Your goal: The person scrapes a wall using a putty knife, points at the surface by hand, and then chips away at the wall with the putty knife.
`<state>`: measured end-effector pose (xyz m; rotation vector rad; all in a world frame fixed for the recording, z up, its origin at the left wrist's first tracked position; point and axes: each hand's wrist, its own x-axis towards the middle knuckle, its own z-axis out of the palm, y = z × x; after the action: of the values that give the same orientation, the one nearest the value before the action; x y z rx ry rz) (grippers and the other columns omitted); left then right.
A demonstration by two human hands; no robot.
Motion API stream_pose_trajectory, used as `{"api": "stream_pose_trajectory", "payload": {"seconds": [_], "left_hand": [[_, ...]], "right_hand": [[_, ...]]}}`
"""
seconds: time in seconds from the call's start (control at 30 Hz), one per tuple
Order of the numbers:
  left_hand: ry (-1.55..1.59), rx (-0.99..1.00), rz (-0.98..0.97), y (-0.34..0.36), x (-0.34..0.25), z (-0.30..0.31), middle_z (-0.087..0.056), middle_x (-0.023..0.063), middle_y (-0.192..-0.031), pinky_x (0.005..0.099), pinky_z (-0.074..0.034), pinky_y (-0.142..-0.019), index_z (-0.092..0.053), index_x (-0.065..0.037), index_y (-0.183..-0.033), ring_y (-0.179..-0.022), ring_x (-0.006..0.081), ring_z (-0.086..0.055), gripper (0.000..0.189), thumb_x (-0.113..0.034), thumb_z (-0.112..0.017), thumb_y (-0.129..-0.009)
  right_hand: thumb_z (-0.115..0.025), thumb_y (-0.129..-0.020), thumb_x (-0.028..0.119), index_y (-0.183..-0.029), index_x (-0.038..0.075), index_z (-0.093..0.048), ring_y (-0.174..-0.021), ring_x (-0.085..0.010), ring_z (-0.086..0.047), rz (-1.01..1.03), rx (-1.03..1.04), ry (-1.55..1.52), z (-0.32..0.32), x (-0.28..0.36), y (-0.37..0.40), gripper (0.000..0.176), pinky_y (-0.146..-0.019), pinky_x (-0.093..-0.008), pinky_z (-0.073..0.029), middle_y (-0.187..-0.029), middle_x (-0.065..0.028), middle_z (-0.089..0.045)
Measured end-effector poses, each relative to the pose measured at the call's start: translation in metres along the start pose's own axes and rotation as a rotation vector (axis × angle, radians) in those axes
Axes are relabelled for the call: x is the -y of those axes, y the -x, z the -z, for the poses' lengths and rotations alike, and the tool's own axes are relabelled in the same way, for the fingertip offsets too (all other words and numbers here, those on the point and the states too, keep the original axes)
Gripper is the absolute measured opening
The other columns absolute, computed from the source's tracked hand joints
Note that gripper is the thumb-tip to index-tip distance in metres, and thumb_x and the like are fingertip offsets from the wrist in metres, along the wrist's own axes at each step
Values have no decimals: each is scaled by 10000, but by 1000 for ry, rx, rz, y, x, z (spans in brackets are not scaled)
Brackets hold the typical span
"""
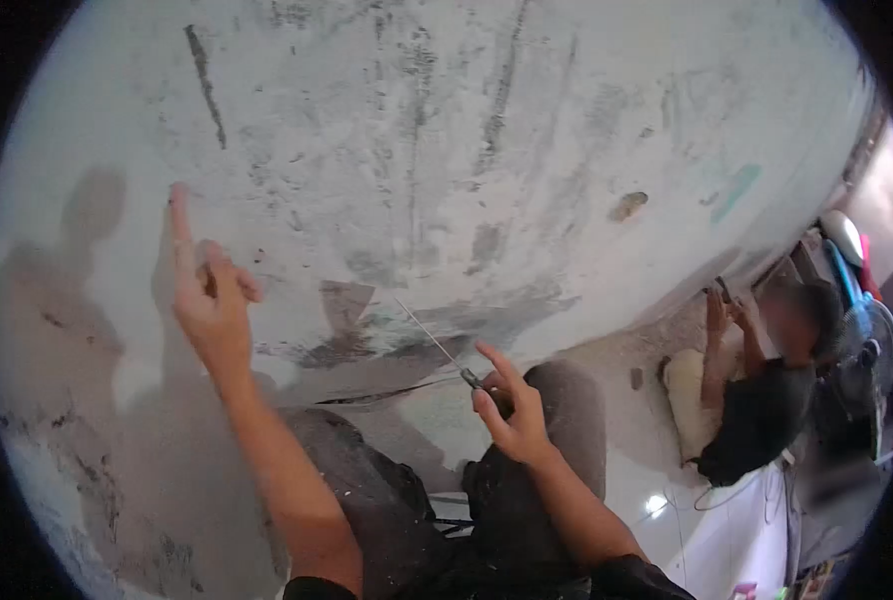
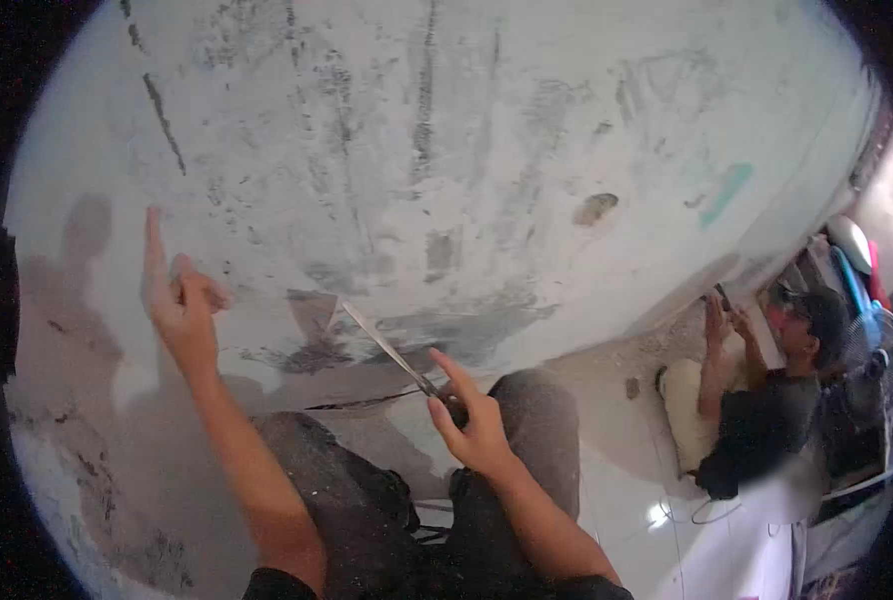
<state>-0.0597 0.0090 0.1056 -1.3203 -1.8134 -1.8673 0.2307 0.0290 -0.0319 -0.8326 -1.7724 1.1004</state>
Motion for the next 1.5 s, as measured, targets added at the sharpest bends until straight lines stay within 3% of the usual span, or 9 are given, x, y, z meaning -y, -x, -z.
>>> {"api": "stream_pose_trajectory", "payload": {"seconds": [0.17,0.3,0.37,0.43,0.5,0.6,0.73,1.23,1.5], "left_hand": [[-119,-102,45,1,-13,3,-581,23,-623,237,-425,-468,-339,-118,-1486,-490,80,-506,535,-55,-447,-966],[296,-150,189,-4,-23,32,-633,60,-783,236,-436,-498,-423,-63,-1414,-551,107,-549,454,-100,-457,-963],[363,-186,144,-9,-24,42,-638,66,-821,240,-447,-517,-468,-45,-1373,-585,118,-564,416,-129,-468,-966],[508,-169,99,-7,-27,39,-640,91,-822,253,-492,-553,-542,8,-1254,-660,118,-594,343,-170,-488,-965],[476,-115,33,0,-25,36,-643,111,-957,268,-515,-651,-564,7,-1229,-843,156,-623,316,-147,-488,-964],[60,29,-236,4,-21,36,-546,152,-1297,353,-446,-987,-526,-1,-1315,-1221,253,-521,409,-13,-427,-918],[-96,221,-220,8,-32,42,-411,137,-1478,360,-353,-1081,-448,-51,-1409,-1378,302,-374,682,122,-374,-754],[-116,157,-119,11,-32,33,-327,124,-1529,330,-465,-923,-357,-72,-1467,-1317,326,-443,684,79,-391,-800],[-85,193,-114,10,-31,38,-367,162,-1496,306,-433,-962,-358,-73,-1468,-1344,335,-405,697,88,-381,-790]], "right_hand": [[-586,-888,34,-1378,52,-479,-596,-90,-449,121,145,125,0,4,1,503,-607,-234,-410,-715,-75,-542],[-541,-935,55,-1424,42,-415,-572,-77,-475,177,236,145,-8,5,4,505,-583,-229,-424,-717,-70,-569],[-477,-980,84,-1482,51,-312,-546,-60,-486,-175,268,-206,-15,29,-3,530,-527,-217,-412,-724,-46,-570],[-435,-1007,133,-1517,61,-220,-523,-39,-440,-60,294,-245,-30,48,-22,559,-486,-197,-372,-726,-26,-565],[-449,-1010,158,-1520,74,-219,-525,-38,-415,30,271,-308,-49,88,-43,566,-482,-196,-358,-727,-9,-541],[-446,-1011,164,-1523,92,-220,-526,-37,-398,88,327,-414,-80,129,-70,565,-478,-196,-348,-738,11,-521],[-432,-1009,135,-1525,96,-219,-525,-27,-385,54,313,-545,-106,152,-80,559,-464,-185,-321,-714,30,-483],[-421,-1007,99,-1508,43,-245,-533,-16,-372,116,173,-426,-130,142,-79,534,-464,-191,-301,-679,47,-464],[-422,-985,42,-1505,45,-261,-567,-16,-404,99,162,-475,-136,143,-79,544,-511,-175,-323,-726,37,-511]]}}
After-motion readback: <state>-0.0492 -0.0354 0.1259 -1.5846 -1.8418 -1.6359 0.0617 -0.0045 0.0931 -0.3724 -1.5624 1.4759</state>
